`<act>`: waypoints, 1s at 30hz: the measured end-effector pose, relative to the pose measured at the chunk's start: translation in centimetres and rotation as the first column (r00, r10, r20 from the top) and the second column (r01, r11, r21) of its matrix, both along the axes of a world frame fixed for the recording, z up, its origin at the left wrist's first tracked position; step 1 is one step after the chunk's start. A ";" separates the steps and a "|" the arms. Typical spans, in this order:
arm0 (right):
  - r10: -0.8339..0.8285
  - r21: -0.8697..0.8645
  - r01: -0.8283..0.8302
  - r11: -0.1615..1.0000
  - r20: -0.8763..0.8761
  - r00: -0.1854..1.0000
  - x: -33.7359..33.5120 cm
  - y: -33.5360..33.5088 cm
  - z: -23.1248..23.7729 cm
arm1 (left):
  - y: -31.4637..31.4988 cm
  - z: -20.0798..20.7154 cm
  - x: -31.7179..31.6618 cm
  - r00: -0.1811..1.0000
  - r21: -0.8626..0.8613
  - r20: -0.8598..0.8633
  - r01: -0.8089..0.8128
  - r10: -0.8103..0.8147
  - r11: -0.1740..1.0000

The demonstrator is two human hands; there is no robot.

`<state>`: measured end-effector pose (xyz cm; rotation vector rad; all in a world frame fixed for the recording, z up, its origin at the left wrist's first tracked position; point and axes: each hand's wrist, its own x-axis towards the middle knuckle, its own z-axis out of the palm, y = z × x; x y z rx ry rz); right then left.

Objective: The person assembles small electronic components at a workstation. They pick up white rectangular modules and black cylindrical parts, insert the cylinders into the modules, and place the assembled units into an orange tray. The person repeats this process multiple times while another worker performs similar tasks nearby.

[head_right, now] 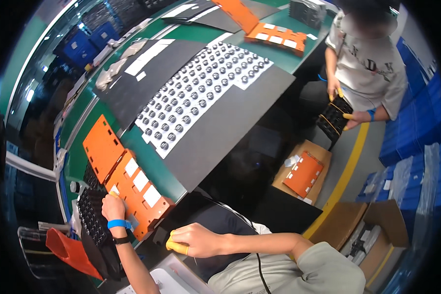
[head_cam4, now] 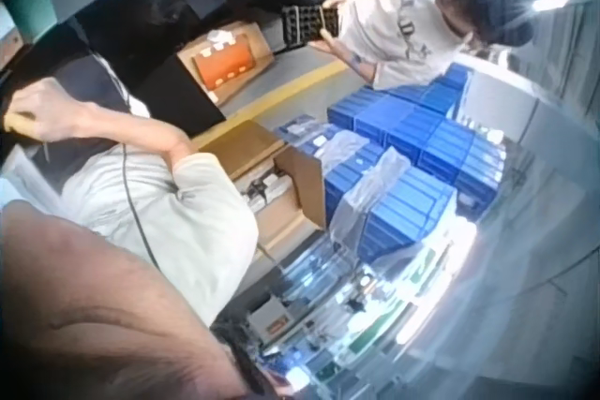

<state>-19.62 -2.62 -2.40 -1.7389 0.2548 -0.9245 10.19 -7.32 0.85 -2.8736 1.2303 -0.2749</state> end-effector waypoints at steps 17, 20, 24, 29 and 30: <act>0.125 -0.164 -0.145 0.976 -0.124 0.984 0.4 1.4 0.8 | 2.6 2.2 -2.2 0.965 -0.156 0.157 0.234 -0.210 0.959; 0.146 -0.144 -0.152 0.978 -0.046 0.988 0.9 1.6 0.7 | 3.4 0.7 -2.1 0.871 -0.299 0.206 0.490 -0.446 0.818; 0.123 -0.146 -0.122 0.982 0.001 0.992 2.0 1.6 0.3 | 4.3 0.9 -2.8 0.823 -0.229 -0.090 0.531 -0.561 0.815; 0.135 -0.139 -0.129 0.982 0.039 0.990 4.0 2.9 0.1 | 4.6 0.1 -2.9 0.913 -0.069 -0.195 0.351 -0.358 0.934; 0.143 -0.134 -0.136 0.982 0.045 0.989 4.5 3.4 0.2 | 4.8 -0.2 -2.6 0.913 -0.084 -0.144 0.373 -0.381 0.924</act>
